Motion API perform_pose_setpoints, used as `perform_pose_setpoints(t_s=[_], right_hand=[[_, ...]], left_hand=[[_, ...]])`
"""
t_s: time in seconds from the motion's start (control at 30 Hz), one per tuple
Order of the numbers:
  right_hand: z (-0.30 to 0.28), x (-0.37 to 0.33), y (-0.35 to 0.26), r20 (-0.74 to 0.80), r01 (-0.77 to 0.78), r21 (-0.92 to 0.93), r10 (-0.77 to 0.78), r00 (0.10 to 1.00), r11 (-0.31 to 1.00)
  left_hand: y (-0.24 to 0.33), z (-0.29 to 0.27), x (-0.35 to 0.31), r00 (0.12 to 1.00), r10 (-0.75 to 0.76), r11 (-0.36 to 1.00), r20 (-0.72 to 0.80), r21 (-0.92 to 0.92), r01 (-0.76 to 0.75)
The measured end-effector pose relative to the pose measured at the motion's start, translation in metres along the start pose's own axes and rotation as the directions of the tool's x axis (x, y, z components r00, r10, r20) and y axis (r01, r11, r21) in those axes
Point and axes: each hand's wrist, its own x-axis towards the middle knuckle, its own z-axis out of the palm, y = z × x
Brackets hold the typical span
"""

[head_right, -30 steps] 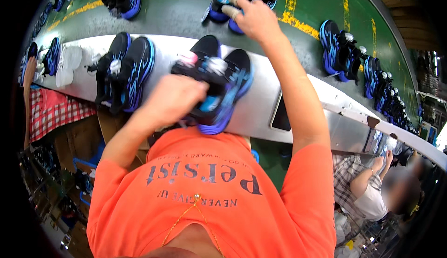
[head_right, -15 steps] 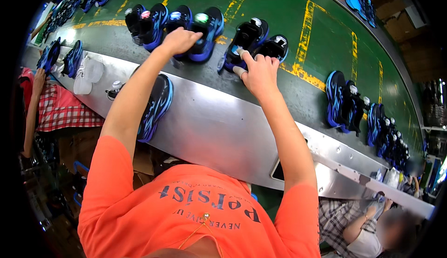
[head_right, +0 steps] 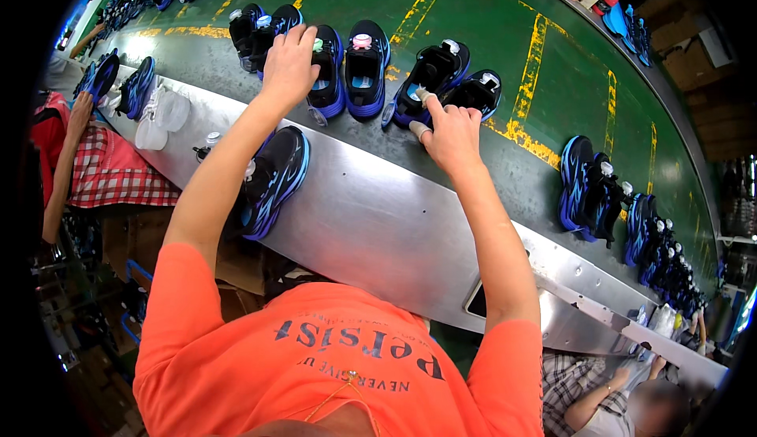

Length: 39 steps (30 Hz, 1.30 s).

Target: The person repeatedly picks up black and blue sneakers from a metal table and attaches small circular white components to the tongue area of each shoe. They handle the shoes one at a time, placing each finished shoe back on the table before moving to the next.

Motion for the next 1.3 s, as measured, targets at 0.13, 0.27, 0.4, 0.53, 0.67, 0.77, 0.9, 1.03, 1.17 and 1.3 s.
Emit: perform_pose_setpoints(t_s=[0.13, 0.27, 0.4, 0.53, 0.67, 0.77, 0.9, 1.03, 1.17, 1.3], right_hand=[[0.000, 0.006, -0.004, -0.007, 0.005, 0.011, -0.005, 1.000, 1.000], [0.001, 0.008, -0.012, 0.022, -0.049, -0.041, 0.050, 0.999, 0.998], [0.010, 0.027, -0.012, 0.038, -0.074, -0.044, 0.075, 0.996, 0.996], [-0.049, 0.006, 0.000, 0.129, -0.147, 0.205, 0.123, 0.984, 0.968], [-0.082, -0.076, -0.043, 0.212, 0.064, 0.311, -0.135, 0.968, 0.948], [-0.073, -0.152, -0.103, 0.147, 0.178, 0.370, -0.247, 0.958, 0.912], [-0.072, -0.178, -0.134, 0.115, 0.127, 0.518, -0.216, 0.970, 0.846], [-0.128, -0.174, -0.121, 0.164, 0.017, 0.843, -0.287, 0.944, 0.537], [-0.151, -0.190, -0.048, 0.190, -0.164, 0.750, 0.029, 0.981, 0.641], [-0.113, -0.188, -0.035, 0.372, -0.238, 0.640, -0.023, 0.928, 0.731]], left_hand=[[-0.033, 0.041, 0.000, 0.989, 0.140, 0.988, 0.041, -0.069, -0.137], [-0.031, 0.052, 0.008, 0.991, 0.116, 0.993, 0.065, -0.013, -0.116], [-0.025, 0.041, 0.009, 0.991, -0.001, 1.000, 0.133, 0.000, 0.001], [0.022, -0.014, -0.014, 0.993, 0.014, 0.991, 0.115, -0.133, 0.002], [0.073, -0.079, -0.111, 0.820, -0.025, 0.668, 0.572, -0.600, 0.440], [0.111, -0.077, -0.196, 0.810, 0.066, 0.501, 0.583, -0.721, 0.479], [0.110, -0.080, -0.195, 0.763, 0.041, 0.685, 0.645, -0.574, 0.448], [0.099, -0.092, -0.170, 0.990, 0.127, 0.920, -0.054, -0.366, -0.138], [0.119, -0.140, -0.194, 0.910, 0.205, 0.691, 0.361, -0.711, 0.126], [0.145, -0.082, -0.214, 0.891, 0.355, 0.703, 0.285, -0.710, -0.053]])
